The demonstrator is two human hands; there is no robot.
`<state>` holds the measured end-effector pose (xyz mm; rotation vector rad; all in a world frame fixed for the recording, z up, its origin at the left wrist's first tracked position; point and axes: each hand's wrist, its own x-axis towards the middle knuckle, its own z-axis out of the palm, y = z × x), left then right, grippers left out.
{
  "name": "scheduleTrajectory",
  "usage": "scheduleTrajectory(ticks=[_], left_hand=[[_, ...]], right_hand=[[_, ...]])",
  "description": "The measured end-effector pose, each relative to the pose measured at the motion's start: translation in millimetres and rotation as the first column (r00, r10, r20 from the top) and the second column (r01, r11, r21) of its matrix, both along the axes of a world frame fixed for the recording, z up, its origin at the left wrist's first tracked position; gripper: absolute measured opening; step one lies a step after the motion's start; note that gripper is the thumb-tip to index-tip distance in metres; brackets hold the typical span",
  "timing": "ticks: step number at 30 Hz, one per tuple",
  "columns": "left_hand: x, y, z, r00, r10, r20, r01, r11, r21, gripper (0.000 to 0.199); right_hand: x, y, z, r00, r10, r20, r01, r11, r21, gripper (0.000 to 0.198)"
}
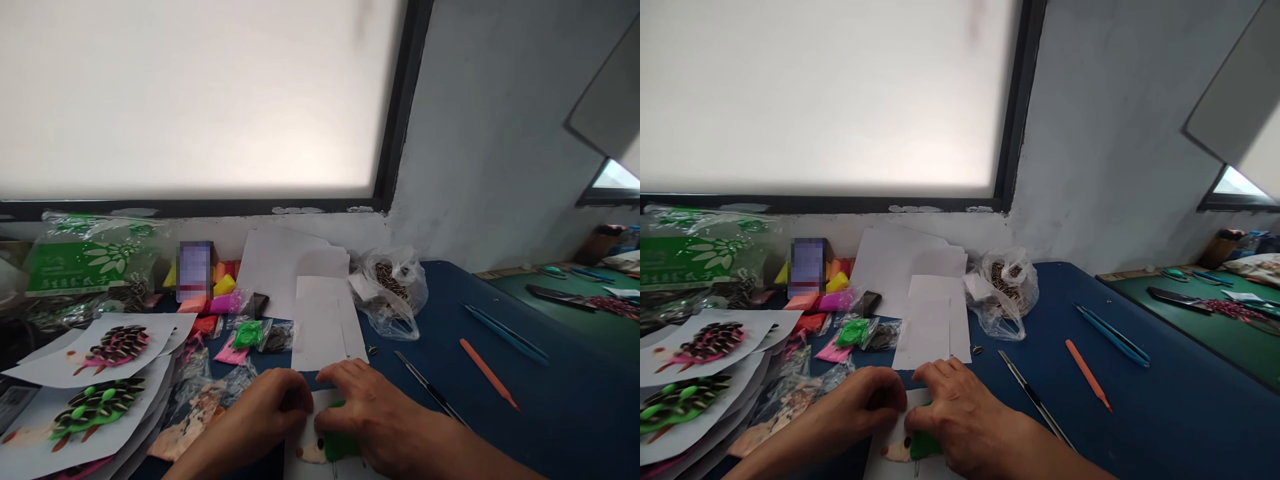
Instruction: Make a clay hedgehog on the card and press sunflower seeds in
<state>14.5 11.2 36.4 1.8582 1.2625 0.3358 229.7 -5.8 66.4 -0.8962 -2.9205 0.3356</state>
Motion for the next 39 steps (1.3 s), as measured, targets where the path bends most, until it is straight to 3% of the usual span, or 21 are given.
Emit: scheduleTrajectory(ticks=[3, 6, 11, 17, 31, 39], left_hand=[[-1, 0, -3.1, 1.0, 0.001, 0.01, -0.001, 1.0, 0.009, 0.022], [-1, 0, -4.3, 1.0, -0.004, 0.01, 0.004, 1.0, 0.014, 0.023], [1, 0, -4.5, 1.0, -0.017, -0.012, 0.018, 0.999, 0.044, 0.027], [-1, -2, -8.2, 1.0, -0.006, 0.021, 0.004, 0.997, 0.073, 0.029], [0, -9, -15.1, 0.998, -0.026, 0.059, 0.018, 0.99, 0.137, 0.035], [-1, -10, -15.0, 0.996, -0.01, 0.087, -0.003, 0.99, 0.143, 0.028]], right_hand=[[1, 1, -1, 1.0, -0.008, -0.013, 0.008, 0.999, -0.033, 0.026], [3, 3, -4, 0.998, -0.035, -0.061, 0.031, 0.997, -0.068, 0.037], [10, 2, -17, 0.972, -0.155, -0.177, 0.155, 0.988, -0.016, 0.037], [18, -15, -40, 0.941, -0.162, -0.298, 0.177, 0.984, 0.023, 0.035], [15, -19, -40, 0.969, -0.148, -0.197, 0.154, 0.988, 0.015, 0.034], [14, -20, -38, 0.966, -0.164, -0.202, 0.168, 0.986, 0.004, 0.037]])
